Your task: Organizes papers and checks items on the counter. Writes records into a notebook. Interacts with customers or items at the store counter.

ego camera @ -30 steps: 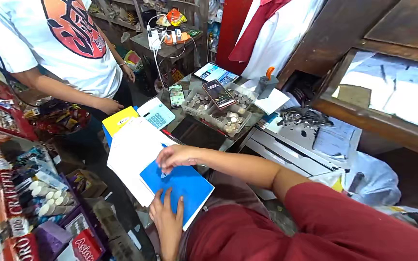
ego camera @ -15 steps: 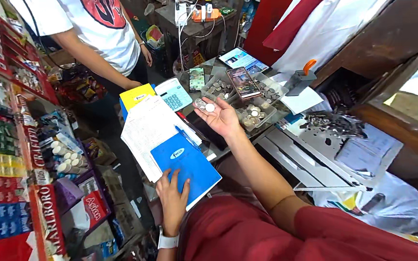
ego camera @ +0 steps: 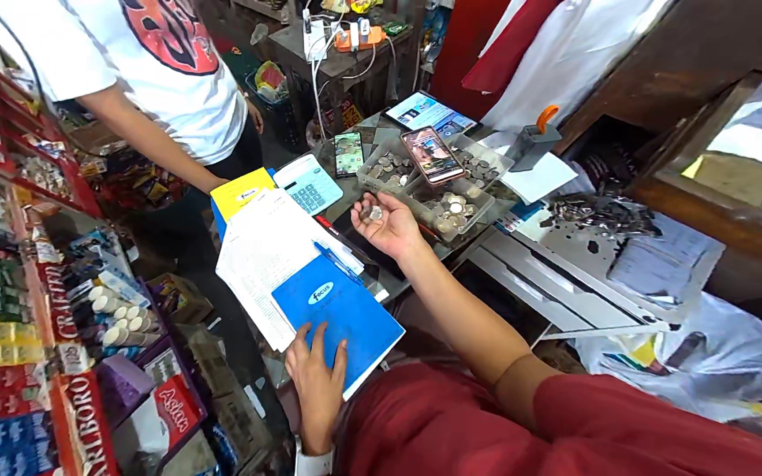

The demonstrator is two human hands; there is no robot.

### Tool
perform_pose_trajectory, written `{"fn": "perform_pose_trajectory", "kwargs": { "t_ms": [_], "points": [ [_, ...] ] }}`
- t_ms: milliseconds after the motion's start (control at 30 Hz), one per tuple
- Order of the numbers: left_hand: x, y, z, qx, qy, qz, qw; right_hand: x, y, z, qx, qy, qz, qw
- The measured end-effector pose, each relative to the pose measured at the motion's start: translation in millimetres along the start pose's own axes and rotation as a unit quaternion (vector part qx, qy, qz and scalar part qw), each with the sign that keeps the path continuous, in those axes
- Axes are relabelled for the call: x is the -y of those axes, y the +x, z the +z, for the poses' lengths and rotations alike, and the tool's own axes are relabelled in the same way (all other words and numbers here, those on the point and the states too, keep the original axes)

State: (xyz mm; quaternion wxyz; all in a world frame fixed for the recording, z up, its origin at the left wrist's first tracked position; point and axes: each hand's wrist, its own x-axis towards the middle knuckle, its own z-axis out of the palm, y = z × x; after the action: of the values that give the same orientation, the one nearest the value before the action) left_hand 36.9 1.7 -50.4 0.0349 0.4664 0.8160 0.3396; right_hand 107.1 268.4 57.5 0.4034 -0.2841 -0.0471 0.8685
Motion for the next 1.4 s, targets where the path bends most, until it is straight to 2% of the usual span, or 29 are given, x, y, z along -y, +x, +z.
{"fn": "perform_pose_trajectory", "kwargs": {
  "t_ms": [100,167,267,367,533,800,867,933,1000,1067,1133,1200,1267,1400],
  "points": [
    [3,1,2,-0.002,0.003,0.009,1.0,1,0,-7,0.029,-0.04,0.036,0.998],
    [2,1,2,-0.004,0.006,0.01,1.0,4,0,-10,0.037,-0.021,0.06,0.997],
    [1,0,2,-0.004,0.009,0.011,1.0,10,-3,-11,0.02,-0.012,0.049,0.999],
    [3,-1,1,-0.003,0.012,0.01,1.0,14,-2,-19,0.08,-0.008,0.04,0.996],
    [2,-1,1,0.0,0.011,0.007,1.0,18,-2,-29,0.132,0.007,0.048,0.99],
    [3,0,3,0.003,0.016,0.001,1.0,23,-7,-28,0.169,0.004,0.039,0.985],
    [3,1,3,0.004,0.016,0.004,1.0,28,-10,-30,0.185,-0.029,0.042,0.981],
    [3,1,3,0.003,0.016,0.008,1.0,40,-14,-29,0.154,-0.115,0.032,0.981],
    [3,0,2,0.006,0.017,0.007,1.0,61,-18,-30,0.122,-0.205,-0.012,0.971],
    [3,1,2,0.007,0.018,0.011,1.0,89,-20,-34,0.053,-0.323,-0.127,0.936],
    [2,1,2,0.008,0.019,0.012,1.0,115,-19,-39,-0.053,-0.403,-0.225,0.886],
    [2,1,2,0.004,0.019,0.014,1.0,134,-16,-45,-0.14,-0.39,-0.249,0.875],
    [1,0,1,0.002,0.019,0.017,1.0,144,-12,-54,-0.184,-0.347,-0.251,0.885],
    [2,-1,1,0.001,0.019,0.021,1.0,142,-5,-68,-0.164,-0.371,-0.253,0.879]
  ]
}}
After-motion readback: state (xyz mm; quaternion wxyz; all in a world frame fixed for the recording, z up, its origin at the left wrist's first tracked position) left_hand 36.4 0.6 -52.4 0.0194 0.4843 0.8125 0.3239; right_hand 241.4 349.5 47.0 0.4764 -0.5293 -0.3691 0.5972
